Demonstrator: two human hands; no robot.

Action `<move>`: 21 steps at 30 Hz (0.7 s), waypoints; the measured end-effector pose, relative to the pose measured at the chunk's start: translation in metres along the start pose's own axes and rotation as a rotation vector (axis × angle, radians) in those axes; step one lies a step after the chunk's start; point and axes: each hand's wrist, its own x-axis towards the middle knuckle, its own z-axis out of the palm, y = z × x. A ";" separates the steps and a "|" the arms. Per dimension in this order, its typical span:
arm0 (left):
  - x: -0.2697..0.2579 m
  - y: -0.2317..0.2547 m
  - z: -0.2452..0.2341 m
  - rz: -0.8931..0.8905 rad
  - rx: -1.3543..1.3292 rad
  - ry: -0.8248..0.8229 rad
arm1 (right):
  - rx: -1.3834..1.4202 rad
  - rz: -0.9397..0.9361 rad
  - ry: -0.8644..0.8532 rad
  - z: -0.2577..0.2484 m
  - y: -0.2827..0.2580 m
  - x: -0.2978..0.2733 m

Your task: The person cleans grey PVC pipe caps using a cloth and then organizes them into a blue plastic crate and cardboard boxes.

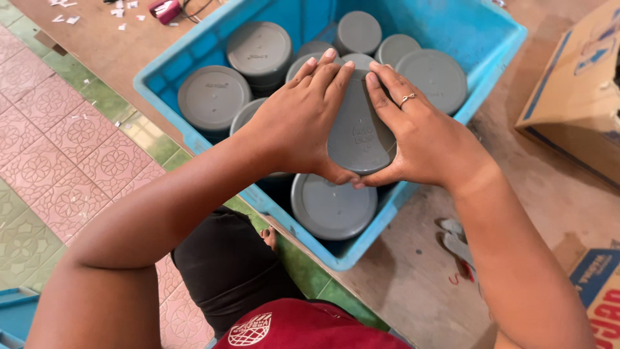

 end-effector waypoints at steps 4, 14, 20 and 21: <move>-0.004 -0.030 -0.004 -0.033 0.023 0.019 | -0.029 -0.135 0.037 0.008 0.007 0.035; -0.025 -0.109 -0.026 -0.166 0.059 0.089 | -0.015 -0.285 0.015 0.022 0.005 0.142; -0.046 -0.142 -0.023 -0.275 0.077 0.102 | 0.050 -0.326 -0.068 0.035 -0.007 0.190; -0.050 -0.146 -0.021 -0.293 0.090 0.087 | 0.067 -0.311 -0.103 0.037 -0.010 0.196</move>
